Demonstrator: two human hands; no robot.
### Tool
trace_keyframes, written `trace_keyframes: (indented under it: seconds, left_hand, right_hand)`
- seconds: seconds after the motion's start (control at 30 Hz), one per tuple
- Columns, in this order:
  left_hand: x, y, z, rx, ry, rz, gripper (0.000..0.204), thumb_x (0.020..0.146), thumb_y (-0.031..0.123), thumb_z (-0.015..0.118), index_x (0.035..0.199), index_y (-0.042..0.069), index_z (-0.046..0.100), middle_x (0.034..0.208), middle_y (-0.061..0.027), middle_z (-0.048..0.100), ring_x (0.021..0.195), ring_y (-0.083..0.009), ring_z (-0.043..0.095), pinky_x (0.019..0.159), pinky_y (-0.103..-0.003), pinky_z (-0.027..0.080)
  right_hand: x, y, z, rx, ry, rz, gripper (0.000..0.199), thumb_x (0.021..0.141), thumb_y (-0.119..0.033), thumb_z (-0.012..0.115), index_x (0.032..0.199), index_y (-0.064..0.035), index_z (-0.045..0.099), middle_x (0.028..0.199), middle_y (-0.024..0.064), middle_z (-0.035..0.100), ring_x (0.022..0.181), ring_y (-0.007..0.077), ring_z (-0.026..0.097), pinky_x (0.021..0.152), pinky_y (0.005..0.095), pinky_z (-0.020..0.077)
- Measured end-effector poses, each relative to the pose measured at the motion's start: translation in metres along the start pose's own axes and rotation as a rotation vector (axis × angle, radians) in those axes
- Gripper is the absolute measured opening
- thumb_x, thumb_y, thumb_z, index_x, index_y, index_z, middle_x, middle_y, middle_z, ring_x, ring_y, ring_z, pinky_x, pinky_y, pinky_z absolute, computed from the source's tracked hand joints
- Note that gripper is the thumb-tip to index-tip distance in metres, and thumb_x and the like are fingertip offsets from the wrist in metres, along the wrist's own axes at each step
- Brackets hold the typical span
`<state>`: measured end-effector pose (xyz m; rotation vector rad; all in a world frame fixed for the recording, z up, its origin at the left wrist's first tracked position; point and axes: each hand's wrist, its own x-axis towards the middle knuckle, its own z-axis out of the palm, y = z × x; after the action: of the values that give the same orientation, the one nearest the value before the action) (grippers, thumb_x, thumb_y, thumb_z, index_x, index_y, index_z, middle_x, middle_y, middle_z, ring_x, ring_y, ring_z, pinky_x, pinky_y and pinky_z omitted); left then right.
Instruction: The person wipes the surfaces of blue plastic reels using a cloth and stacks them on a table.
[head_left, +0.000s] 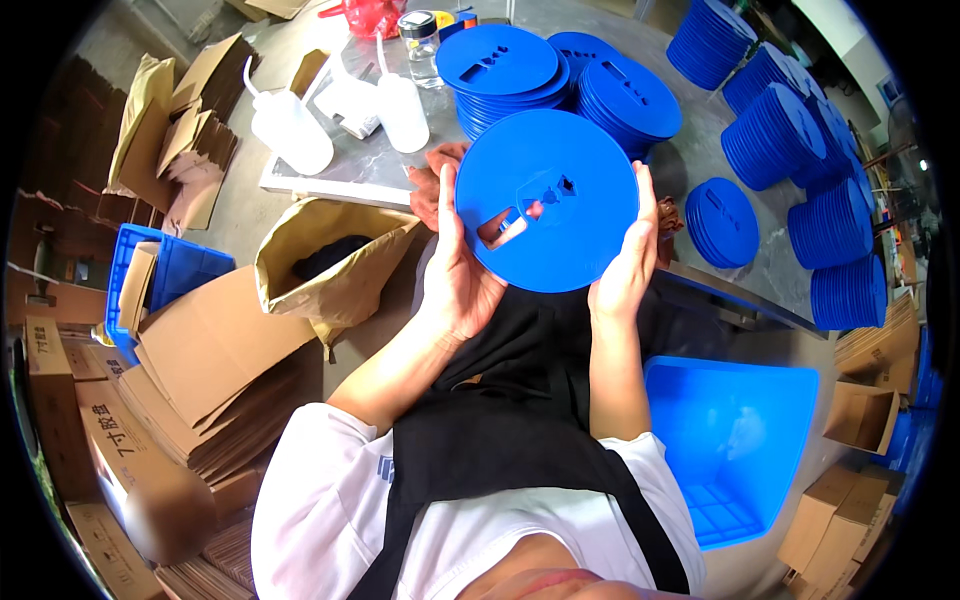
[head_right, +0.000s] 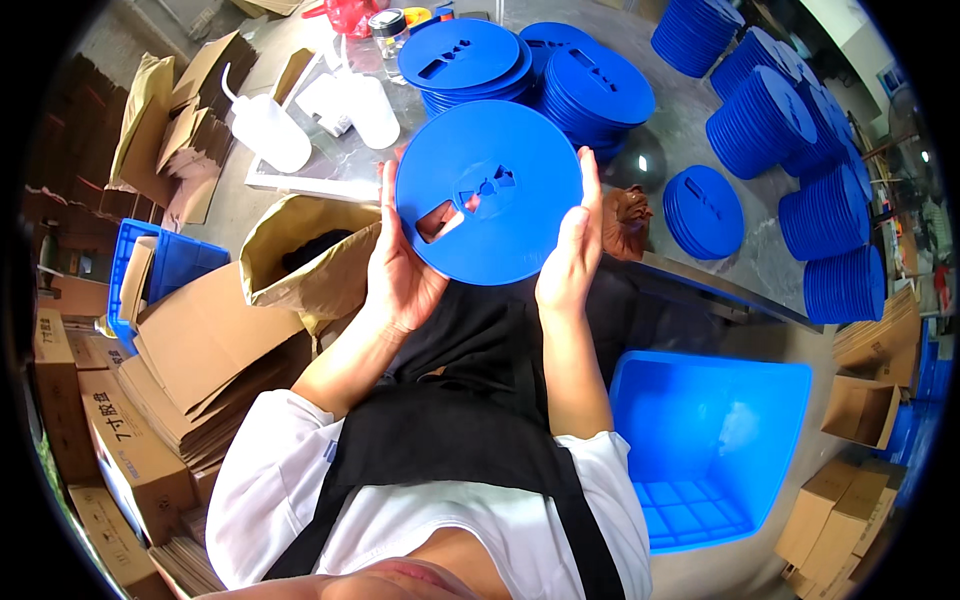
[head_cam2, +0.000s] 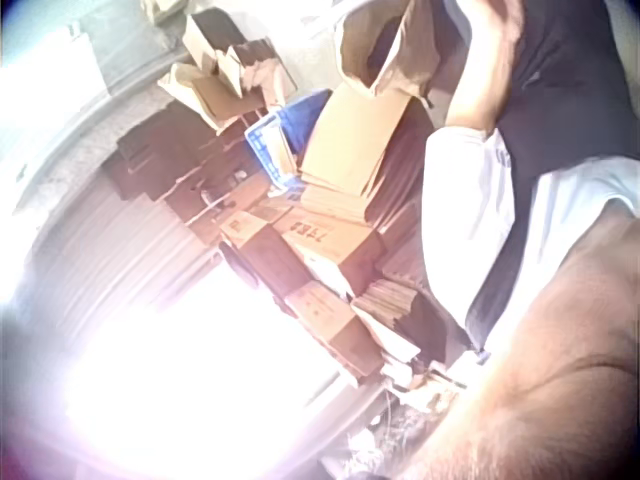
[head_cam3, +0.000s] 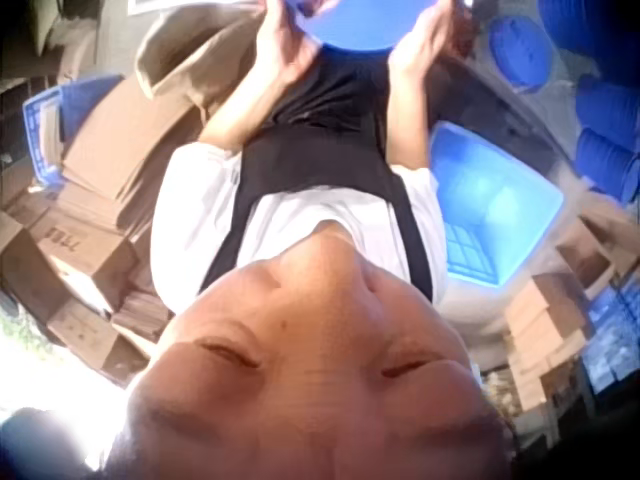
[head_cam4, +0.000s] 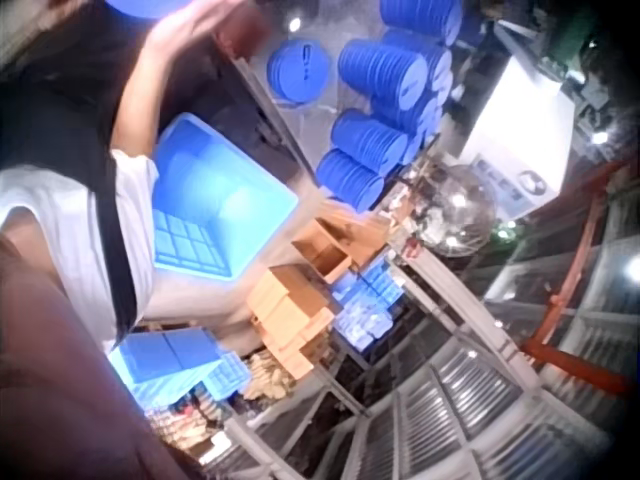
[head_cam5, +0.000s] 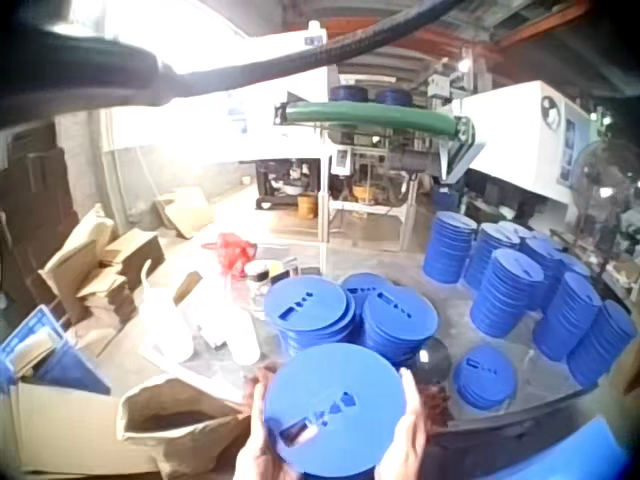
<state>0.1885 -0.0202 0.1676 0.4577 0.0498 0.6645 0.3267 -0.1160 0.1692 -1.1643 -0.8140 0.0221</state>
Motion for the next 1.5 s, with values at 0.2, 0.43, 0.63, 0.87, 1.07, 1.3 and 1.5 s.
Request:
trace_keyframes:
  seconds: [0.2, 0.43, 0.63, 0.87, 1.07, 1.3, 1.5]
  left_hand:
    - [-0.012, -0.004, -0.001, -0.083, 0.115, 0.084, 0.051, 0.103, 0.044, 0.03, 0.152, 0.034, 0.02, 0.144, -0.0167, 0.043, 0.132, -0.0354, 0.044, 0.111, -0.053, 0.033]
    - [-0.029, -0.012, 0.006, -0.005, 0.002, 0.05, 0.061, 0.102, 0.048, 0.032, 0.149, 0.009, 0.026, 0.143, -0.0139, 0.044, 0.135, -0.0352, 0.039, 0.112, -0.054, 0.031]
    - [-0.031, -0.012, -0.006, -0.042, 0.015, 0.007, 0.061, 0.101, 0.049, 0.033, 0.145, 0.007, 0.033, 0.144, -0.0143, 0.044, 0.137, -0.0338, 0.037, 0.112, -0.052, 0.032]
    - [-0.032, -0.011, -0.013, -0.057, 0.062, -0.01, 0.063, 0.101, 0.049, 0.033, 0.145, 0.005, 0.034, 0.143, -0.0148, 0.046, 0.134, -0.0347, 0.041, 0.111, -0.052, 0.033]
    - [-0.027, -0.015, -0.014, -0.136, 0.115, -0.051, 0.062, 0.102, 0.047, 0.033, 0.144, 0.002, 0.033, 0.145, -0.0164, 0.044, 0.135, -0.0335, 0.04, 0.113, -0.051, 0.03]
    - [-0.021, -0.014, -0.012, -0.129, 0.131, -0.003, 0.061, 0.102, 0.047, 0.032, 0.141, 0.0, 0.036, 0.143, -0.0172, 0.044, 0.135, -0.0343, 0.039, 0.113, -0.051, 0.03]
    - [-0.022, -0.012, -0.016, -0.186, 0.175, -0.011, 0.061, 0.102, 0.047, 0.034, 0.14, -0.001, 0.037, 0.142, -0.0163, 0.046, 0.135, -0.0342, 0.04, 0.113, -0.051, 0.03]
  right_hand:
    - [-0.011, -0.042, 0.007, -0.765, -0.067, -0.36, 0.097, 0.08, -0.054, 0.069, 0.149, -0.0018, 0.027, 0.156, 0.0264, 0.017, 0.144, 0.0453, 0.013, 0.114, 0.0576, 0.0136]
    - [-0.023, -0.046, 0.027, -1.047, -0.274, -0.172, 0.115, 0.06, -0.061, 0.079, 0.152, -0.0154, 0.027, 0.156, 0.0289, 0.007, 0.14, 0.0572, 0.004, 0.109, 0.0655, 0.0183]
    - [-0.017, -0.033, 0.015, -0.828, -0.128, -0.188, 0.079, 0.074, -0.037, 0.079, 0.142, -0.0133, 0.046, 0.152, 0.0239, 0.029, 0.134, 0.0484, 0.032, 0.108, 0.0542, 0.0316]
    - [-0.02, -0.051, 0.023, -1.154, -0.257, -0.169, 0.096, 0.069, -0.049, 0.08, 0.147, -0.0117, 0.037, 0.152, 0.0311, 0.02, 0.136, 0.0551, 0.023, 0.108, 0.0602, 0.0278]
    - [-0.018, -0.025, 0.005, -0.89, -0.179, -0.143, 0.083, 0.081, -0.041, 0.072, 0.147, -0.0085, 0.035, 0.15, 0.0304, 0.028, 0.139, 0.0547, 0.019, 0.11, 0.062, 0.0197]
    - [-0.025, -0.033, 0.028, -1.022, -0.33, -0.178, 0.094, 0.069, -0.052, 0.077, 0.148, -0.0201, 0.037, 0.154, 0.0305, 0.015, 0.139, 0.0586, 0.008, 0.107, 0.066, 0.0231]
    - [-0.014, -0.026, 0.006, -0.776, -0.065, -0.185, 0.063, 0.086, -0.03, 0.068, 0.142, -0.0141, 0.046, 0.153, 0.0289, 0.021, 0.139, 0.0488, 0.026, 0.11, 0.0537, 0.0283]
